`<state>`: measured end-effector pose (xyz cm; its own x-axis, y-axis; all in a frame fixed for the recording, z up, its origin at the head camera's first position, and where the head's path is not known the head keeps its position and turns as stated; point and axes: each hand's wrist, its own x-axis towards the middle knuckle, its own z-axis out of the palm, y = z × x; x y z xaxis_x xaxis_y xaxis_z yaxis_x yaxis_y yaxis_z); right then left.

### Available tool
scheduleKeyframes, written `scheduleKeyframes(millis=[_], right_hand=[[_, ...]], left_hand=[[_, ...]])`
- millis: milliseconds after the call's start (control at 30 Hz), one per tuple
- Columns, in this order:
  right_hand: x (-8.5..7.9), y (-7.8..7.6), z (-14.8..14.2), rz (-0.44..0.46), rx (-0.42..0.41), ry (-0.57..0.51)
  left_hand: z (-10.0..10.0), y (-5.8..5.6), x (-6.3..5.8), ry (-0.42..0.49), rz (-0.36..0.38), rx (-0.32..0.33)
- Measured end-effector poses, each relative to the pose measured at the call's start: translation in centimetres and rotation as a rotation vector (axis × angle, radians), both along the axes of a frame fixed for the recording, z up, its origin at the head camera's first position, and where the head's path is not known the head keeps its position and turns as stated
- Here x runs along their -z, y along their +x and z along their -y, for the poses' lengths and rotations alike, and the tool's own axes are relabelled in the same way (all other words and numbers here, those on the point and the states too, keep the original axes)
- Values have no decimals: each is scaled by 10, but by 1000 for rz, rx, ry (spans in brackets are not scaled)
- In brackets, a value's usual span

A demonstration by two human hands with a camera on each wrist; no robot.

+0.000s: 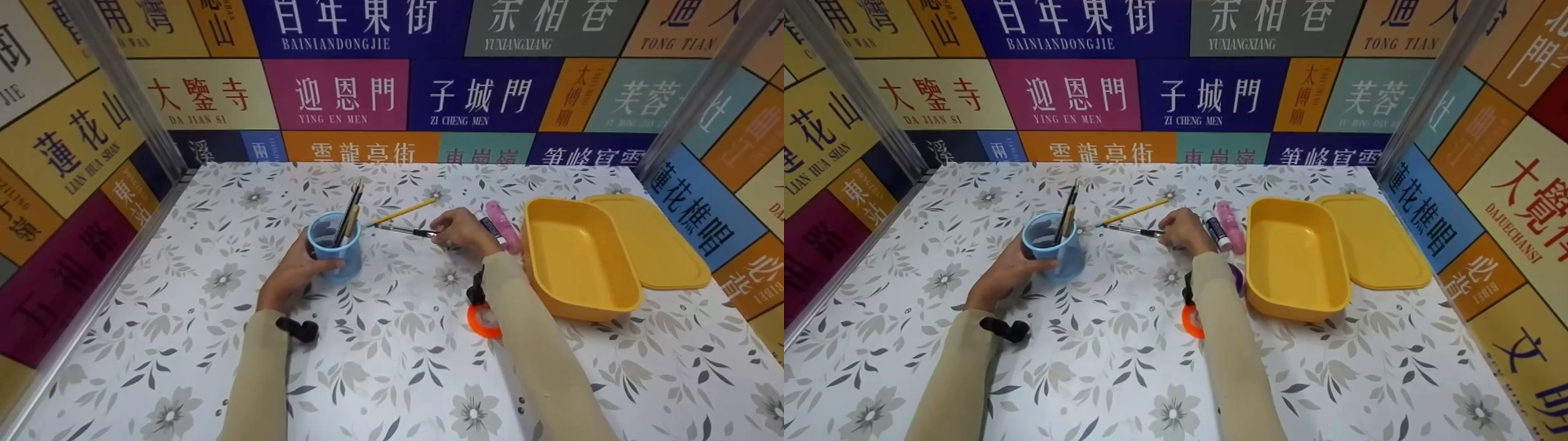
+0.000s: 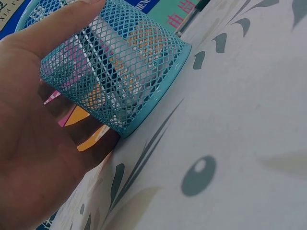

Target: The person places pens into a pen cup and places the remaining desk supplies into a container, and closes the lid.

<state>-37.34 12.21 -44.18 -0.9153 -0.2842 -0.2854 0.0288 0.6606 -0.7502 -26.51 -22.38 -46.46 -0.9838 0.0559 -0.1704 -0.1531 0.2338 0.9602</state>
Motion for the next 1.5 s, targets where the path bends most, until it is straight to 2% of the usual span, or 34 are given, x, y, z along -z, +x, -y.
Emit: scheduleKeyframes(millis=[167, 433, 567, 667, 800, 900, 1167, 1400, 1500], right_hand=[[-5, 1, -1, 5, -26, 47], [-14, 1, -4, 111, -6, 101], [-17, 1, -8, 101, -29, 102], [-20, 2, -11, 61, -54, 108], [-28, 5, -14, 48, -56, 140], [-35, 9, -13, 71, -43, 144], [-47, 17, -12, 42, 11, 21], [-43, 18, -10, -13, 31, -86], [-42, 20, -8, -36, 62, -157]], left_hand=[[-1, -1, -1, -9, 11, -3], [-1, 0, 0, 22, 6, 4], [1, -1, -1, -25, -6, 15], [1, -2, -1, -55, -11, 21], [0, -2, -2, -36, 7, 14], [0, -2, -2, -31, 15, 10], [-1, -1, -1, -1, 16, 0], [0, 0, -2, -39, 28, 1], [-1, 0, -2, -21, 28, -1]])
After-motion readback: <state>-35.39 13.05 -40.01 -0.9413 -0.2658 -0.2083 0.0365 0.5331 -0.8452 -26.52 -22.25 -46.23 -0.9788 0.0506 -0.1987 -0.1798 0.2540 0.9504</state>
